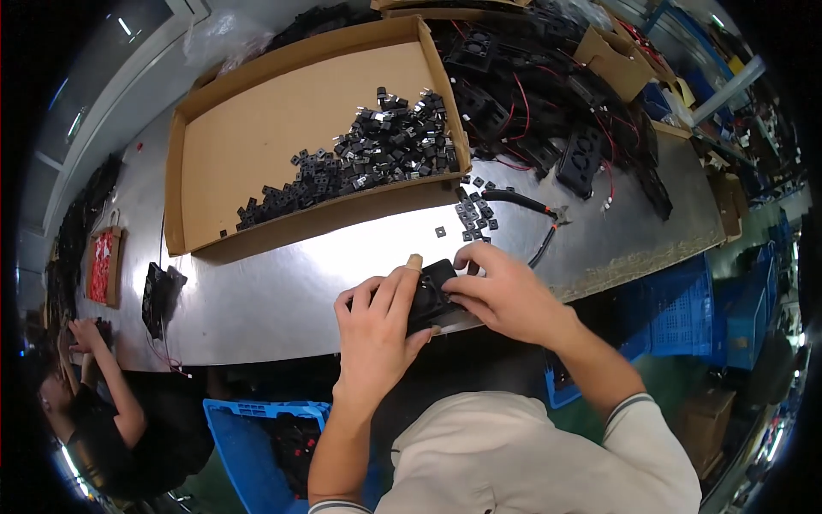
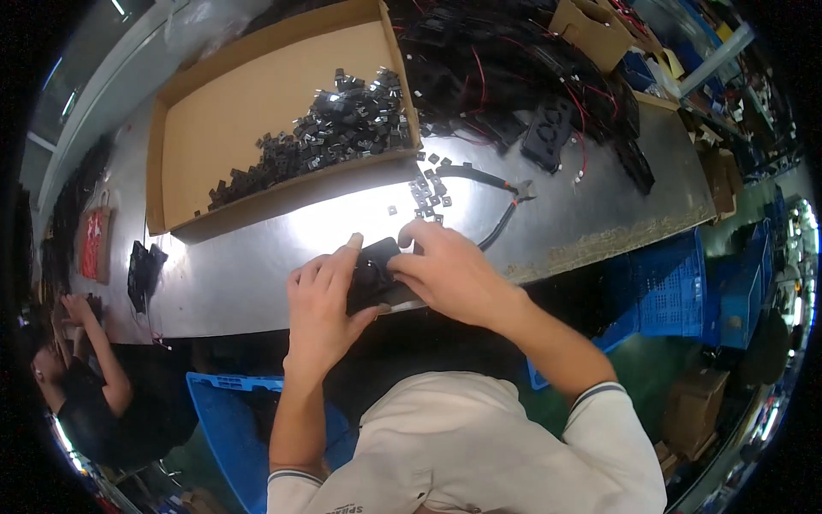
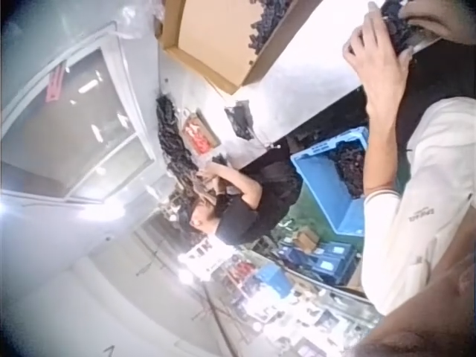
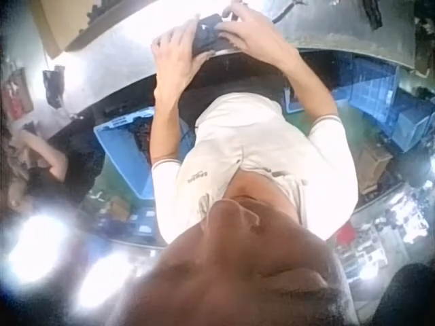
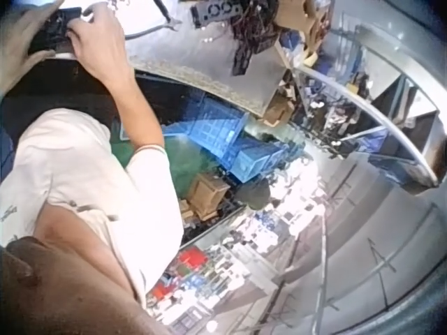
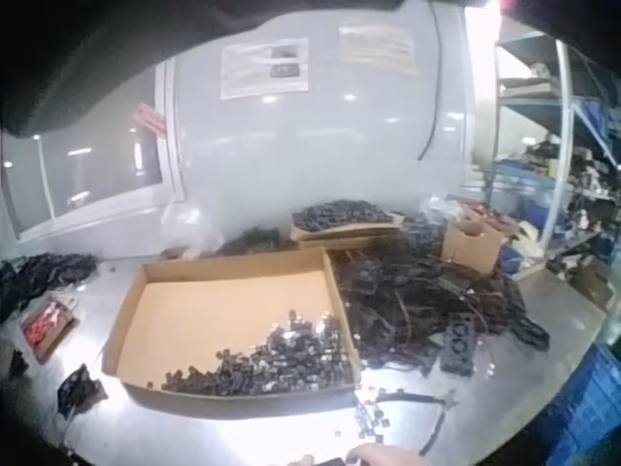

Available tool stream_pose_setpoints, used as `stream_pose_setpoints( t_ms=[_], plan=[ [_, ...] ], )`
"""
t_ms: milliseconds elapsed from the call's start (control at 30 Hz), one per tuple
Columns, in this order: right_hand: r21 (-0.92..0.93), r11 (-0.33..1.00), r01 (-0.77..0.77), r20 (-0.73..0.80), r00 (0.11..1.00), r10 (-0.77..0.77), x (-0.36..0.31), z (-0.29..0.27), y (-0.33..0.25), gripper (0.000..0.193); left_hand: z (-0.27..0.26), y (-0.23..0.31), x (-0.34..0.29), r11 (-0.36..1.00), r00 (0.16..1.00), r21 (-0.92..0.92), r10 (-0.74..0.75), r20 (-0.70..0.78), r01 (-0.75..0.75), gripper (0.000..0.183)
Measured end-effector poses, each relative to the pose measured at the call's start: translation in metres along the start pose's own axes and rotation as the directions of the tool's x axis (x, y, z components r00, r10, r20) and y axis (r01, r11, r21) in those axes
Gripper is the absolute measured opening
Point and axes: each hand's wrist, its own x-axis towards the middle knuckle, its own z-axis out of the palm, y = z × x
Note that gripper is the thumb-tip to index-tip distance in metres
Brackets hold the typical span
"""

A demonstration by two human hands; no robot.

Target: Assembling and inspecting cooling fan modules at a manufacturing workbench.

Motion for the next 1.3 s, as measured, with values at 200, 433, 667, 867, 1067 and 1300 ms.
stream_pose_setpoints(
  t_ms=[200,433,667,867,1067,1300],
  plan=[
    [-0.218,0.967,0.135,0.261,0.962,-0.076,0.018,-0.017,0.0,0.013,0.003,0.001,0.002,0.999,0.999,-0.032,-0.013,0.034,0.014,0.098],
    [-0.363,0.919,0.156,0.273,0.96,-0.055,0.015,-0.016,-0.015,0.011,0.005,0.001,0.001,0.998,0.999,-0.052,-0.034,0.012,0.035,0.098],
    [-0.403,0.901,0.159,0.274,0.961,-0.048,0.013,-0.01,-0.021,0.01,0.007,0.003,-0.002,0.994,0.997,-0.078,-0.072,-0.005,0.071,0.096],
    [-0.27,0.959,0.088,0.162,0.986,-0.045,0.009,-0.006,-0.008,0.013,0.013,0.001,-0.004,0.992,0.995,-0.108,-0.075,-0.064,0.067,0.095],
    [0.169,0.966,-0.196,0.021,0.981,0.195,0.002,-0.019,-0.003,0.019,0.017,0.002,-0.008,0.986,0.986,-0.142,-0.102,-0.133,0.083,0.091],
    [0.258,0.935,-0.244,-0.154,0.945,0.289,-0.025,0.001,0.011,0.013,0.017,0.0,-0.008,0.984,0.983,-0.153,-0.117,-0.139,0.096,0.089]
  ],
)
